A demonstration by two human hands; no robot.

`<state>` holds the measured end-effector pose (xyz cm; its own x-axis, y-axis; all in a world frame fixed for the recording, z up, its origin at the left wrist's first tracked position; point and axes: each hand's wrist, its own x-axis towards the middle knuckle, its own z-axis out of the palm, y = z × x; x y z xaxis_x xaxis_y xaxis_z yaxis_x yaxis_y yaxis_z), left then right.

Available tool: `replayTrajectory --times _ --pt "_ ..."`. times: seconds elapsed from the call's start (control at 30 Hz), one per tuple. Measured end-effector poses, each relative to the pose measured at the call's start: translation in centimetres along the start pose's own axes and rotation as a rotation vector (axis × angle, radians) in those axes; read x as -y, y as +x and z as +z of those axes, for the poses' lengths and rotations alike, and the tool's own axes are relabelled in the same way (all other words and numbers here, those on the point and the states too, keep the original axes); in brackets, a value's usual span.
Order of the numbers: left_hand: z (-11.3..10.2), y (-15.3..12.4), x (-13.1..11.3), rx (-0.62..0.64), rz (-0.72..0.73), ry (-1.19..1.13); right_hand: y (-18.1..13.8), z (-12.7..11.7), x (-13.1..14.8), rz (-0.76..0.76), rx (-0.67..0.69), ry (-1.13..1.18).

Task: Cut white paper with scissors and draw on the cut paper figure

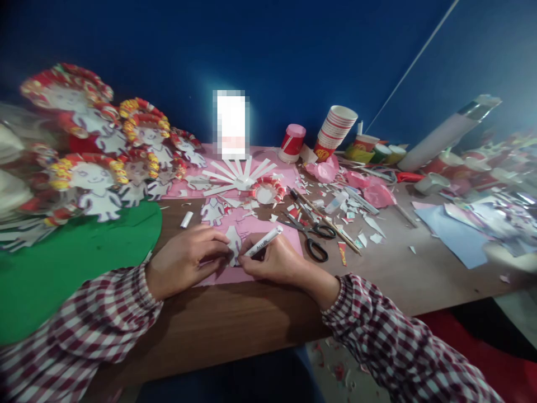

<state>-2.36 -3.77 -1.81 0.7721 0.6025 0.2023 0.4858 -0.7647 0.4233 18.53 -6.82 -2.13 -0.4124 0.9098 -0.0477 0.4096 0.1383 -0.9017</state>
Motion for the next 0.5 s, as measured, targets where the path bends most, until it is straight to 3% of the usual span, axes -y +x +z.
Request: replayTrajectory --times 0.2,0.37,0.5 --pt "0.06 -0.05 0.11 0.006 0.001 0.001 0.02 -0.02 0.15 0.034 0.005 0.044" --pt "0.04 -0.02 0.08 0.007 0.012 0.017 0.30 -0.16 0.57 0.014 -0.112 0.074" --pt "0.05 -0.02 0.08 0.005 0.015 0.030 0.15 0.01 0.96 -0.060 -0.186 -0.036"
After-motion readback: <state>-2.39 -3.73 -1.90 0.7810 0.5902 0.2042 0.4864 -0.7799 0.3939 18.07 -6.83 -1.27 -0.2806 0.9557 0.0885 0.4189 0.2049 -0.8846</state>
